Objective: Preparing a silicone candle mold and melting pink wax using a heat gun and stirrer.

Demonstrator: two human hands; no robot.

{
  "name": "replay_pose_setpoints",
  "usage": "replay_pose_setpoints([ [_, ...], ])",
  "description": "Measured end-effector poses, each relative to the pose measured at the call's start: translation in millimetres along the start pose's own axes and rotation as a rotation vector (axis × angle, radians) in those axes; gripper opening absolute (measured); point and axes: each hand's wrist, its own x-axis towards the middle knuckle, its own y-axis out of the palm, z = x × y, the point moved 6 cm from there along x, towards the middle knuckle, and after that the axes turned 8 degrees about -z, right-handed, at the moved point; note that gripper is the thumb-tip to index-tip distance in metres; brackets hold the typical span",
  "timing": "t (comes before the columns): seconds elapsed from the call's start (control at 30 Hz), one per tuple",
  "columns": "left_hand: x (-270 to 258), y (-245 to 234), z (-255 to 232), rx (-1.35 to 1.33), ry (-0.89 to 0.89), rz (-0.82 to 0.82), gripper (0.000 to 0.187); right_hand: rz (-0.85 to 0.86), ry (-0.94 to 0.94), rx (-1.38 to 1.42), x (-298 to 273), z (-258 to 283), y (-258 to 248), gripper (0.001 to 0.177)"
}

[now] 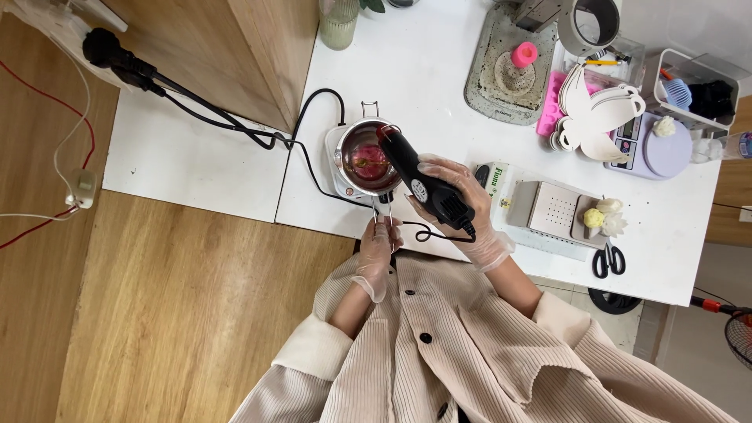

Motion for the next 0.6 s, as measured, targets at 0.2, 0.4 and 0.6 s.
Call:
replay_pose_setpoints([
  [0.2, -1, 1, 0, 0.037, 0.009, 0.005, 0.035, 0.012, -0.002, -0.023, 0, -1, 3, 0.053],
  [0.4, -3, 4, -1, 0.011, 0.016, 0.023, 0.033, 0.012, -0.013, 0.005, 2, 0, 5, 0.053],
  [0.6, 2, 3, 6, 0.008, 0.041, 0.016, 0.034, 0.010, -0.006, 0.012, 3, -2, 6, 0.053],
])
